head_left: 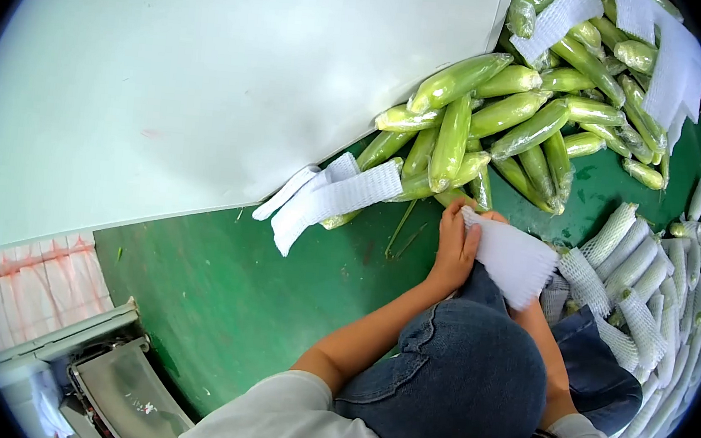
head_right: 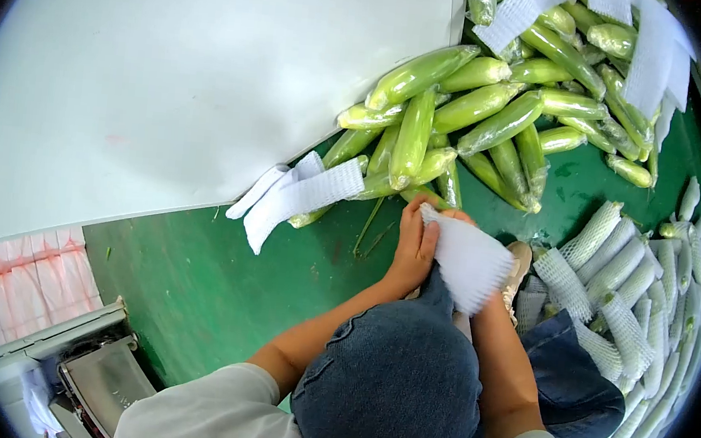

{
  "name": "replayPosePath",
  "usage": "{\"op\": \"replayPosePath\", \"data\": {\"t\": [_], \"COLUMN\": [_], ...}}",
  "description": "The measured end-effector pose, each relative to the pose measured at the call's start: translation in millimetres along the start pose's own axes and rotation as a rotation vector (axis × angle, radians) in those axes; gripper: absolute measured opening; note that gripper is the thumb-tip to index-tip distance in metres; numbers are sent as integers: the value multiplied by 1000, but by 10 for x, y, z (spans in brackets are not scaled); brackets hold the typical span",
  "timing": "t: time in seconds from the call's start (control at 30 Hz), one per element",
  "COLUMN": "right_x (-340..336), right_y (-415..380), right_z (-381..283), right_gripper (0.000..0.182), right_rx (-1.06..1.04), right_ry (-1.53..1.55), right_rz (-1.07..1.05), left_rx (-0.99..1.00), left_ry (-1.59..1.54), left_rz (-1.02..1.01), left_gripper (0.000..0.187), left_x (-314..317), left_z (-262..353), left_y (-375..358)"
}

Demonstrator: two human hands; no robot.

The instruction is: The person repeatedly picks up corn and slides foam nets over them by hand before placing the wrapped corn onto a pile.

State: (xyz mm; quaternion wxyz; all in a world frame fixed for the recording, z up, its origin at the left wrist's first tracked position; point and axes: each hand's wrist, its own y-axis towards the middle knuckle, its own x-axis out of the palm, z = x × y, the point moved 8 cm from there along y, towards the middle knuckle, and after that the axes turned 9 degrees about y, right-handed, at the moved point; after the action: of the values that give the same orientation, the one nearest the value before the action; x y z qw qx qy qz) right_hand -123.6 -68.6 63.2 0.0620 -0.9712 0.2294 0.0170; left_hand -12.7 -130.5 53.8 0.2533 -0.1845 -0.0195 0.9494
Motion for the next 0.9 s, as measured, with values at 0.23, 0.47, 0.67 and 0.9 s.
{"op": "replayPosePath", "data": {"t": [0.23,0.47,0.67,0.9], "right_x": [-99,23,-147,-151], "right_y": [163,231,1028,1170], "right_z": [476,792,286,360], "right_gripper": [23,40,31,30], "right_rx": [635,194,64,90], "right_ry": [1310,-327,-523,-305], "right_rz": [515,-207,269,280], "left_rx": [-406,-665,-500,-686], "left_ry": [-800,-1077,-405,-278], "left_rz": [-218,-267,327,247], "left_gripper": [26,25,42,57], "left_x": [36,-551,-831,-700], "left_z": [-321,-450,-1030,-997], "left_y": [65,352,247,238]}}
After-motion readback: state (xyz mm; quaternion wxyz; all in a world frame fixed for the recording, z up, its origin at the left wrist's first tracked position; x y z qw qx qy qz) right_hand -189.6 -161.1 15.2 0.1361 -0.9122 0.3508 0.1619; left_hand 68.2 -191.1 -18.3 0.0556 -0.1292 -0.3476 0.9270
